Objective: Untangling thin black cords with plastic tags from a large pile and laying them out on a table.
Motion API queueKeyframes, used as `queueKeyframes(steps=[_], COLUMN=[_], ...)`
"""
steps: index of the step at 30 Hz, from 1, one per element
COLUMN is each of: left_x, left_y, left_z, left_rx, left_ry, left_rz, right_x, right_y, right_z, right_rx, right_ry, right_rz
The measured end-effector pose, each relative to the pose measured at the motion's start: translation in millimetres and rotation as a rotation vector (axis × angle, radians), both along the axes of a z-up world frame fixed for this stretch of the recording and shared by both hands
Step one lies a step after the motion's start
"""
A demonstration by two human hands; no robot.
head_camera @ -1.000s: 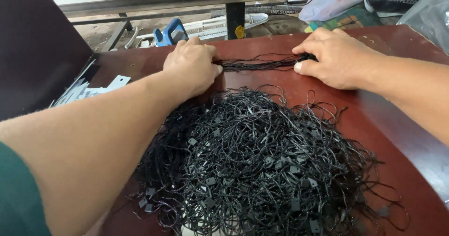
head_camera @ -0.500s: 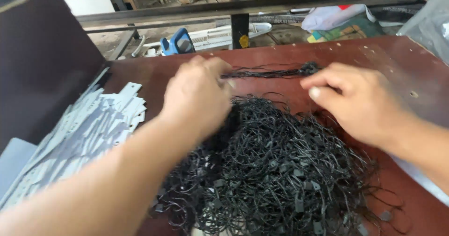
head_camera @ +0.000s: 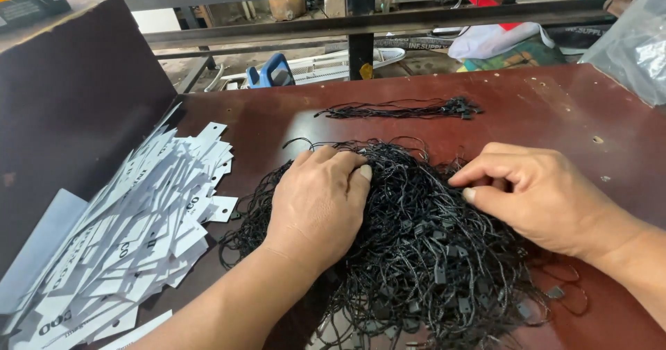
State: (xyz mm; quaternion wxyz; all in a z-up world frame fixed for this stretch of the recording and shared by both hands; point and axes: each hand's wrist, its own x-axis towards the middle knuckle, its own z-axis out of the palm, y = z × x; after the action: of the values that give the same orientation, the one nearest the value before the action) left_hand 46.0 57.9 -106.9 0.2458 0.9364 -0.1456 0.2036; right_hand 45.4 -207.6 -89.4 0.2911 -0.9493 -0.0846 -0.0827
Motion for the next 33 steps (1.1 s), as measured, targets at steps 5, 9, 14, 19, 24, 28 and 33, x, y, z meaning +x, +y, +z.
queueKeyframes(steps=[5,9,14,19,24,28,33], left_x=[-1,-3,-3,-2,-2,-4,-7], left_y=[0,0,-1,0,-1,-1,0], left_z=[2,4,5,3,2,6,38], left_rx=[-0.008,-0.021,-0.020,-0.015,-0.009,-0.036,-0.140], left_ry=[-0.015,0.004,0.049,0.014,-0.001,0.062,0.365], left_rz=[-0.008,0.009,0.019,0.012,0.021,0.037,0.080], right_x=[0,-7,-4,-7,-6,-9,-10], right_y=[1,0,4,5,-2,-5,-1], right_z=[3,0,-4,-2,-4,4,9], right_rx=[-0.043,0.062,-0.118,-0.202,-0.195,0.071,0.316], right_ry=[0.003,-0.062,-0.187,-0.088,-0.083,0.052,0.017], right_rz=[0.037,-0.063,0.134,0.060,0.097,-0.157,-0.208])
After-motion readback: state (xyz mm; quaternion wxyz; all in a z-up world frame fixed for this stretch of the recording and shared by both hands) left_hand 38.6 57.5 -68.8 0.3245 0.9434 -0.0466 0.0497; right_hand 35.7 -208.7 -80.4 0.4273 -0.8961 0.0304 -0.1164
